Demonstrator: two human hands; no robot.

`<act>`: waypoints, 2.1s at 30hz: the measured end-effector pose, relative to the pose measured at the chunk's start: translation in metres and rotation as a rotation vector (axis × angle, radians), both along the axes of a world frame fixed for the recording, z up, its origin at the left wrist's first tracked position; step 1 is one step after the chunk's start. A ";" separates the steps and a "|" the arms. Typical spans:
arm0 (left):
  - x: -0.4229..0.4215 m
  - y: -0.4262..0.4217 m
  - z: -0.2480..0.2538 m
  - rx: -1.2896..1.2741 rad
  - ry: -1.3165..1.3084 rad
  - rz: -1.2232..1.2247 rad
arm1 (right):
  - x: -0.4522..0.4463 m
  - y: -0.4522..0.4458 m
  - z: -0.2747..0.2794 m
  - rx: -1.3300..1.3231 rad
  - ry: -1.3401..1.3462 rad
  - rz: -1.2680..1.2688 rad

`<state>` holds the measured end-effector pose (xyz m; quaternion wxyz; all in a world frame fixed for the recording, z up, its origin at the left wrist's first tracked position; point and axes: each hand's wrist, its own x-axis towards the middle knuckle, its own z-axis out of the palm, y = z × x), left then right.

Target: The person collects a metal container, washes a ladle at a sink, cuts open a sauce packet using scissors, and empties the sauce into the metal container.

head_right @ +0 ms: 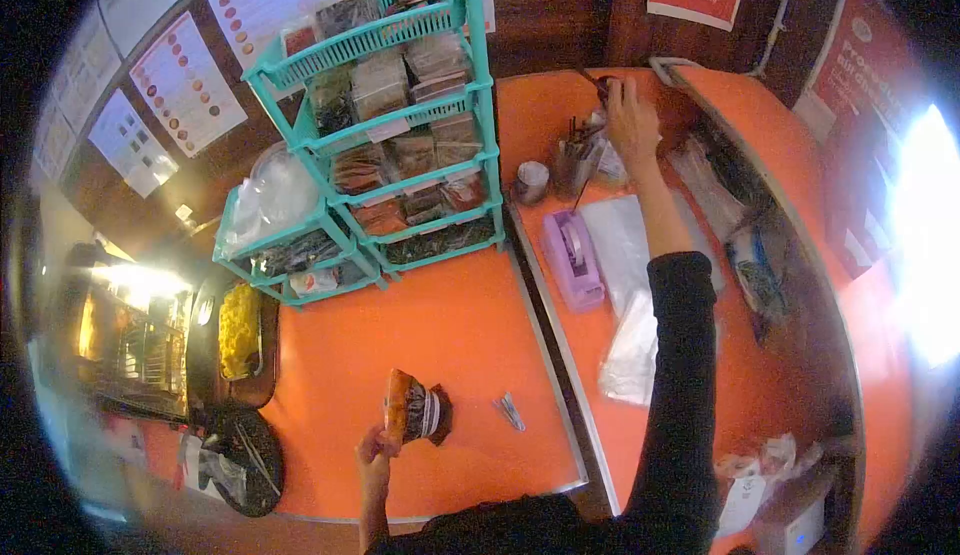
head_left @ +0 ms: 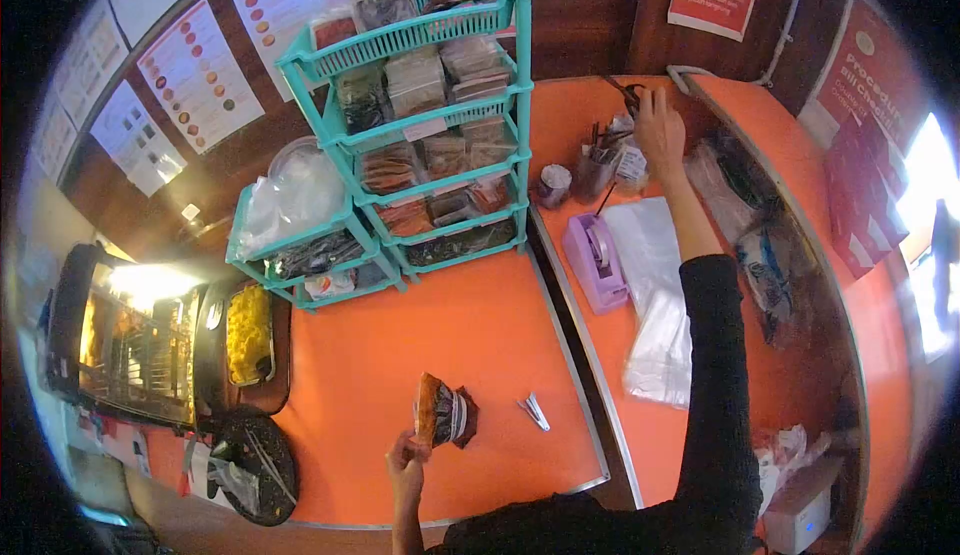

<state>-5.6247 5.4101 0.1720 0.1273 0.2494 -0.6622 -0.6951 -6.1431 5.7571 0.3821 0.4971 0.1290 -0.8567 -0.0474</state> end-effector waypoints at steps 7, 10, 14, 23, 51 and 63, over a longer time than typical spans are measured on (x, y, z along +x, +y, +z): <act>0.000 0.007 0.000 -0.152 -0.088 0.018 | 0.007 -0.012 -0.006 -0.489 -0.187 -0.087; -0.002 0.007 -0.006 -0.128 -0.041 0.038 | -0.061 0.008 -0.048 -0.535 0.113 -0.046; -0.004 0.008 -0.009 -0.123 -0.041 0.052 | -0.117 0.023 -0.062 -0.979 -0.272 -0.116; -0.002 0.011 -0.009 -0.147 -0.041 0.077 | -0.061 -0.010 -0.023 -1.723 -0.116 0.712; -0.004 0.028 0.002 -0.216 0.059 0.023 | 0.042 -0.010 -0.066 -0.740 -0.435 0.528; 0.004 0.034 0.002 -0.324 -0.037 0.104 | -0.031 -0.012 -0.038 -0.566 -0.276 0.169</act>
